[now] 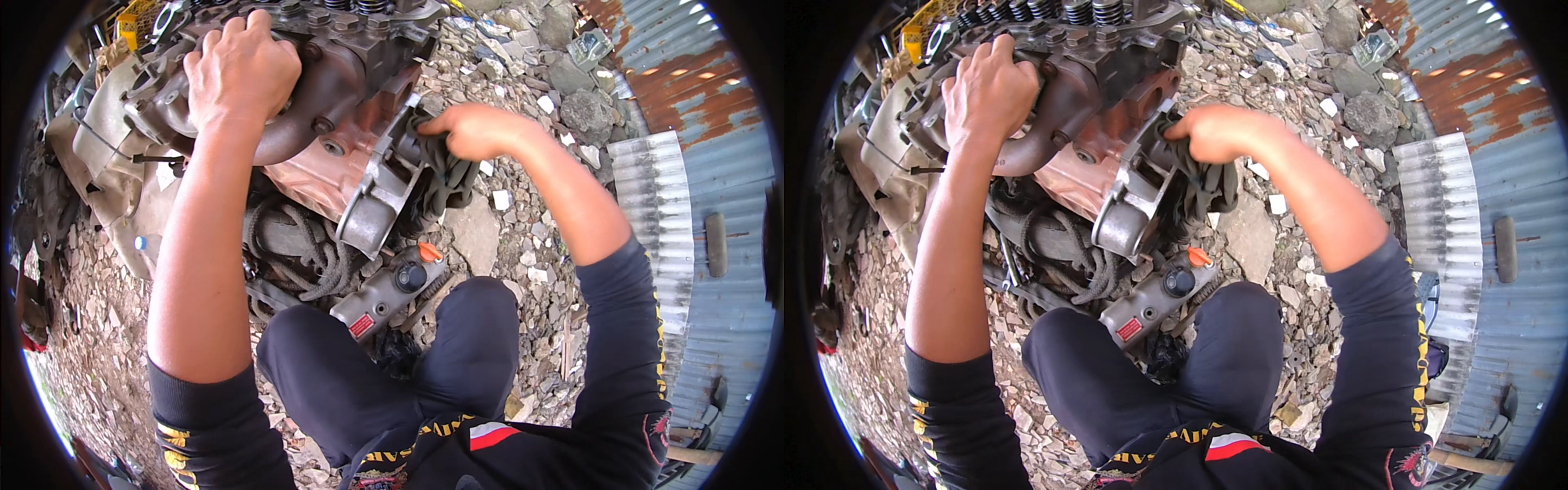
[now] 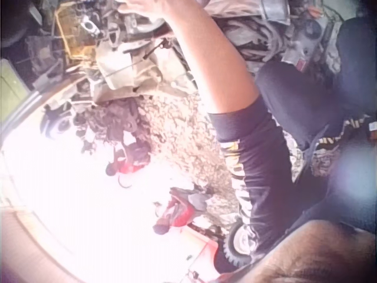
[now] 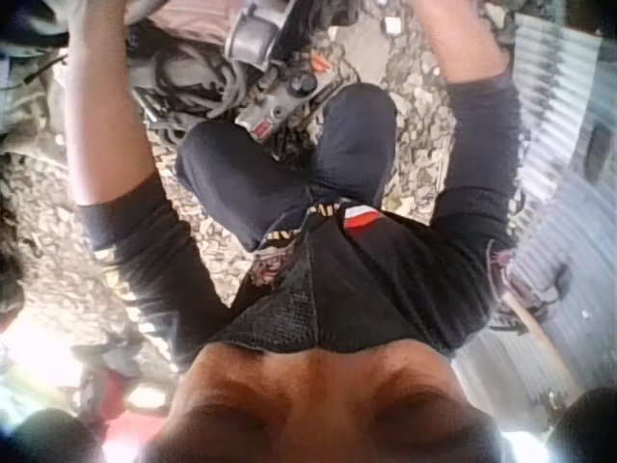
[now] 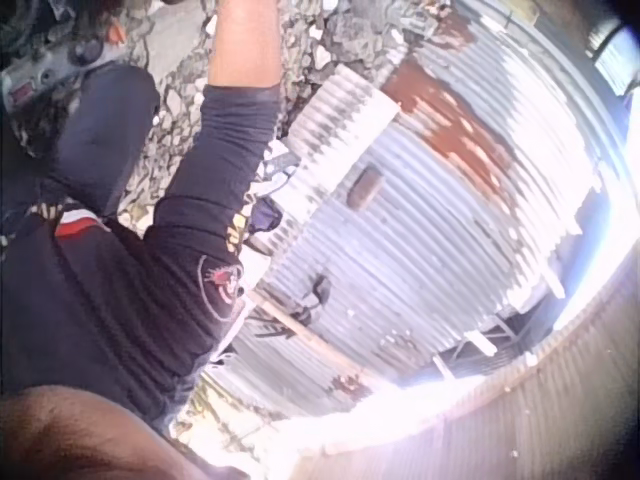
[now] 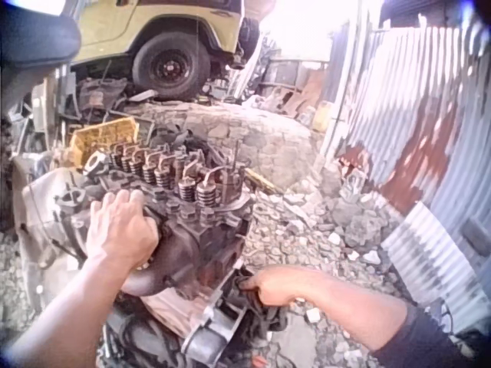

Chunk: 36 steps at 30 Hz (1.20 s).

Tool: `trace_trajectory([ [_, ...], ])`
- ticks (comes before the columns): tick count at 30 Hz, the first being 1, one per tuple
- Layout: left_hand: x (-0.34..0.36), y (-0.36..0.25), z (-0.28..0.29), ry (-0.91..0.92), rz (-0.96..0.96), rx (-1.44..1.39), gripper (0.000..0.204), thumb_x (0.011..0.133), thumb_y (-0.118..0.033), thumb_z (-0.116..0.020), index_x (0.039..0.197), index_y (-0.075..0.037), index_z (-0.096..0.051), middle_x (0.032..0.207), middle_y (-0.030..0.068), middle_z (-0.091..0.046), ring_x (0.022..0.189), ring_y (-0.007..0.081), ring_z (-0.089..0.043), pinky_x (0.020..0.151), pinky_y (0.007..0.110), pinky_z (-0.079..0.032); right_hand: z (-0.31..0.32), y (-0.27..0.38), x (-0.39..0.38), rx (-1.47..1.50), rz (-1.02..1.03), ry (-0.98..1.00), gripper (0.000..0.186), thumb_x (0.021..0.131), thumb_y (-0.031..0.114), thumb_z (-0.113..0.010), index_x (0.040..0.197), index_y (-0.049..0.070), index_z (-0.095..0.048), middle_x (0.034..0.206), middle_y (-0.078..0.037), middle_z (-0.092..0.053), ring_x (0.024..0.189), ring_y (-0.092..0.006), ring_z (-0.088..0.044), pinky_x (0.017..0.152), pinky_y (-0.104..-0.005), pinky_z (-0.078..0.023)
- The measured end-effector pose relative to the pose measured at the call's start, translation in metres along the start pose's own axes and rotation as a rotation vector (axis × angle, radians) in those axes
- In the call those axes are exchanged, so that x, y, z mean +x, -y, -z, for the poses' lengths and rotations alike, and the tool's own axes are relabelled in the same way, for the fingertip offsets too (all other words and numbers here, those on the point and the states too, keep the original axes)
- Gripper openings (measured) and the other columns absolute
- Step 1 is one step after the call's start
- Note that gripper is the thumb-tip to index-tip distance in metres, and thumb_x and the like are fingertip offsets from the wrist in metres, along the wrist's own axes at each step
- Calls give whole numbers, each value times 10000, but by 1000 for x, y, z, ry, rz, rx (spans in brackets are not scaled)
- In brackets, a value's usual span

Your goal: The person wipes the exterior of an engine component with a cloth and then pours liquid from a plastic bottle into a circular opening on the flywheel.

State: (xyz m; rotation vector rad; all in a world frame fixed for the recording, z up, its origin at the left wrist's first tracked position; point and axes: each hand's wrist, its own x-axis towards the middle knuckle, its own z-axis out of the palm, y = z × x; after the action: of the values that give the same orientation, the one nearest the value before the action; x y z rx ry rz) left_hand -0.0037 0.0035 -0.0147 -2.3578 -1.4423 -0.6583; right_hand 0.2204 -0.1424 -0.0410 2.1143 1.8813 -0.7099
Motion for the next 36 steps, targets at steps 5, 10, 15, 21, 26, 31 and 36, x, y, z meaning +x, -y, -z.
trace_trajectory([
  [5, 2, 4, 1, 20, -19, 37, 381, 914, -298, -441, 1184, -78, -596, 1228, 143, -642, 1194, 330, -582, 998, 520, -426, -19, 48, 10, -513, -126, 117, 398, 815, 79, -551, 1181, 89, -707, 1119, -171, -713, 1053, -319, -681, 870, -425, -538],
  [10, -1, -1, -1, 0, -4, -38, 388, 908, -287, -446, 1195, -75, -597, 1235, 148, -639, 1205, 327, -575, 1006, 517, -420, -15, 16, 22, -184, -3, 154, 331, 750, 21, -524, 1009, 27, -730, 1006, -146, -732, 996, -318, -685, 821, -400, -526],
  [15, -1, -2, -3, -3, 4, -54, 394, 906, -283, -451, 1211, -78, -593, 1243, 137, -638, 1209, 323, -572, 1019, 510, -413, -10, -4, 26, 21, -17, 162, 368, 752, 18, -493, 1045, 32, -716, 1045, -173, -712, 1034, -304, -658, 903, -353, -491],
  [21, -1, 3, 0, -9, 6, -13, 388, 907, -285, -455, 1204, -81, -596, 1247, 138, -634, 1213, 323, -568, 1020, 508, -413, 8, -24, 6, 249, 87, -162, 427, 767, 42, -520, 1189, 50, -589, 1018, -201, -698, 957, -303, -659, 840, -370, -502],
  [26, -1, -3, -1, -5, -3, -56, 372, 903, -284, -465, 1183, -83, -604, 1212, 141, -647, 1201, 322, -574, 1015, 506, -418, -58, -20, 32, 20, 172, -659, 385, 780, -12, -612, 1157, 59, -641, 1089, -181, -670, 973, -345, -663, 902, -417, -517],
  [31, -1, 2, 1, 4, 3, -28, 380, 901, -280, -465, 1198, -86, -604, 1220, 134, -647, 1205, 319, -572, 1017, 502, -417, -79, 6, 22, -362, 77, -636, 267, 869, 113, -539, 1018, 141, -759, 1127, -74, -641, 1078, -309, -579, 905, -397, -496],
  [36, -1, -2, 1, 1, 3, -50, 398, 901, -277, -459, 1225, -92, -597, 1241, 132, -638, 1217, 316, -566, 1023, 507, -410, -75, -2, 39, -181, 142, -443, 157, 849, 107, -585, 872, 55, -731, 967, -115, -648, 1042, -315, -606, 865, -402, -509],
])
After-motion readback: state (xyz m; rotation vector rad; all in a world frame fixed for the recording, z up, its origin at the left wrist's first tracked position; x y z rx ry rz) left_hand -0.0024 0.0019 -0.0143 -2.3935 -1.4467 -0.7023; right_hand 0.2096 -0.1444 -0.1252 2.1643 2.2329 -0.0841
